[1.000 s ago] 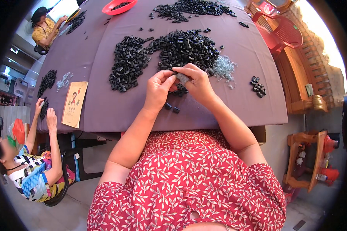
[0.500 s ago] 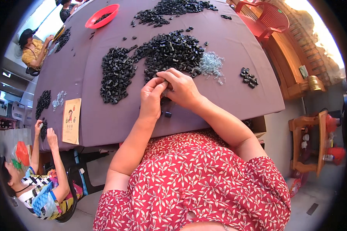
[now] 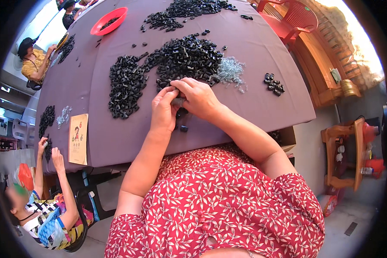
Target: The person assembles small plastic components by hand, fitting clear plastic inserts into black plastic housings at a workbench.
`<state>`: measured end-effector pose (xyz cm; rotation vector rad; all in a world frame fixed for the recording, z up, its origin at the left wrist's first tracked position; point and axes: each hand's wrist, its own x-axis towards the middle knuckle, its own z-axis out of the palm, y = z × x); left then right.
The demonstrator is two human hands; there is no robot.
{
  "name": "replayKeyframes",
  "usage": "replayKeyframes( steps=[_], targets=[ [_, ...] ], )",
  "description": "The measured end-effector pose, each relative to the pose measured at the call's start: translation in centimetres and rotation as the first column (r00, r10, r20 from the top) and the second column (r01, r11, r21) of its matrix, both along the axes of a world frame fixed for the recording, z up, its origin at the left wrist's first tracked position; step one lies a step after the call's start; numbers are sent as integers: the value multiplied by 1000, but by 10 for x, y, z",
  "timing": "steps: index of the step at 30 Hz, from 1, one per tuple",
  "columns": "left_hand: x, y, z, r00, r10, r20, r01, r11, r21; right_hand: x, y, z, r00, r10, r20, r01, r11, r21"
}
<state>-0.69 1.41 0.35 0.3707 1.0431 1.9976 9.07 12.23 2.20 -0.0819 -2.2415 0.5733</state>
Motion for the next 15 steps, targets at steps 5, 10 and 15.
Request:
replayKeyframes(
  steps=[5,10,15],
  targets=[
    [-5,2,12,990,-109,-86,92,980,-178,2,7,-6,999,-16,35,15,999,33],
    [-9,3,16,968,-187,-169,130,944,-302,2,11,-8,996,20,86,-16,999,-48],
    [-21,0,6,920,-338,-199,299,933,-201,2,13,-9,988,78,130,-62,991,-120]
  ],
)
